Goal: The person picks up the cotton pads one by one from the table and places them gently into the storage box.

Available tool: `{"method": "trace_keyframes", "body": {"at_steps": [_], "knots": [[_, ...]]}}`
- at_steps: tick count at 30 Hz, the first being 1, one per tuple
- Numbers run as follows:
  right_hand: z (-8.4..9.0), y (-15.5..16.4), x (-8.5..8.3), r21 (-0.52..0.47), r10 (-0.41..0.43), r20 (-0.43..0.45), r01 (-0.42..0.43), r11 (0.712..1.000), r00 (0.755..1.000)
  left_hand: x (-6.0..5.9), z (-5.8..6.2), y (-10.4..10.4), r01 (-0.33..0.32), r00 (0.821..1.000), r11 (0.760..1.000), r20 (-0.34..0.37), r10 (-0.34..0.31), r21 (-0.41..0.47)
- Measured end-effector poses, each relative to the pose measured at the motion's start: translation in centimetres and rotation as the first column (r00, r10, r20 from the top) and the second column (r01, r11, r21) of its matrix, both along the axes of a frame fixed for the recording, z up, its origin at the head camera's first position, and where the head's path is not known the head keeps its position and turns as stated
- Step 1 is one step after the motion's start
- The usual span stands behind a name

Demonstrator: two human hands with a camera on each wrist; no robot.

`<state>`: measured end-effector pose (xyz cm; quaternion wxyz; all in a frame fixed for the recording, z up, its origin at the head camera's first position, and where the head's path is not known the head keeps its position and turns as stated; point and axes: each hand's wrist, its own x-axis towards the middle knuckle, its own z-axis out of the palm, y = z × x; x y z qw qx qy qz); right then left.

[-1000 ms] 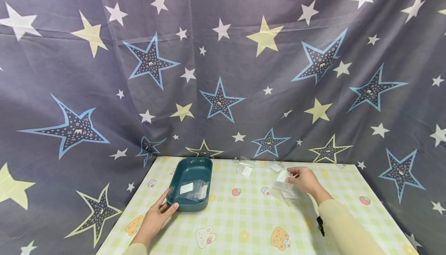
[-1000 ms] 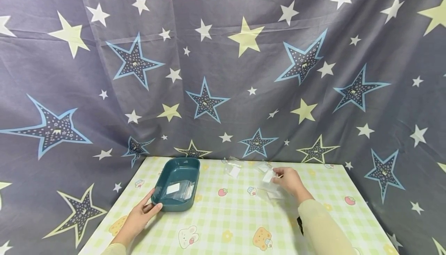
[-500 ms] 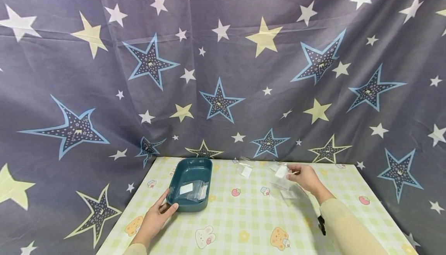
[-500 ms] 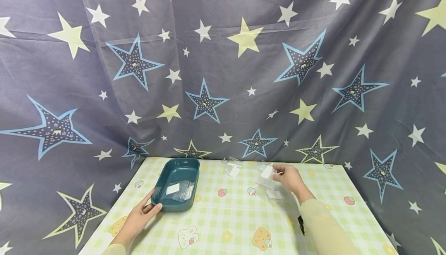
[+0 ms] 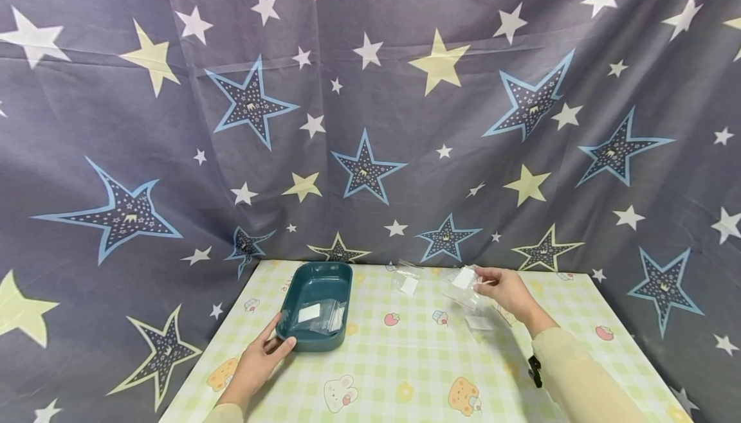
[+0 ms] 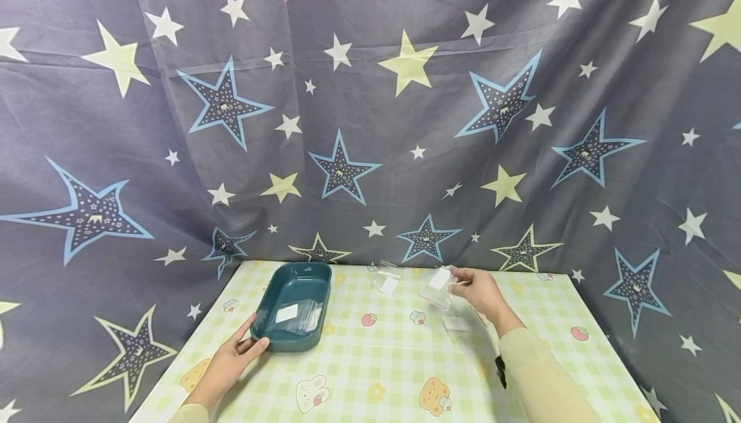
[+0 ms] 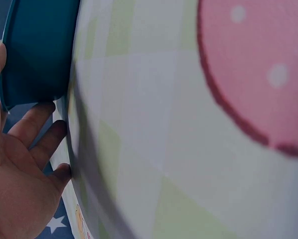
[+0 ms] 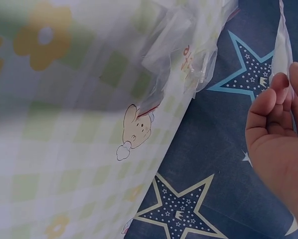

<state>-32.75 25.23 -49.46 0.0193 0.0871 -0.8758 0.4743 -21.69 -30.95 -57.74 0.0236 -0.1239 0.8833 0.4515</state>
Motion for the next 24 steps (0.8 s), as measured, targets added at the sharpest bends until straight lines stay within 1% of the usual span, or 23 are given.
{"method": "trace_keyframes", "body": {"at_steps": [4,13,16,19,24], "knots": [[0.4,-0.1,0.1,-0.019,0.000,0.015,0.000,1.000,1.000,-0.1,0.0,0.0,0.004,1.000,1.000,-0.003,-0.004,-0.009],[1.4,-0.6,0.5,-0.055,0.011,0.081,-0.007,0.998,0.997,-0.1,-0.1,-0.1,0.003,1.000,1.000,-0.001,-0.003,-0.007],[1.5,-0.8,0.4,-0.063,0.017,0.081,-0.012,0.998,0.997,-0.1,0.0,-0.1,0.003,1.000,1.000,-0.003,-0.003,-0.005],[1.7,-1.0,0.4,-0.081,0.007,0.087,0.000,0.997,0.996,-0.1,0.0,-0.1,0.004,1.000,1.000,-0.002,-0.004,-0.007],[1.7,-1.2,0.3,-0.083,0.006,0.086,0.001,0.997,0.996,-0.1,-0.1,-0.1,0.003,1.000,1.000,0.002,-0.003,-0.016]]}}
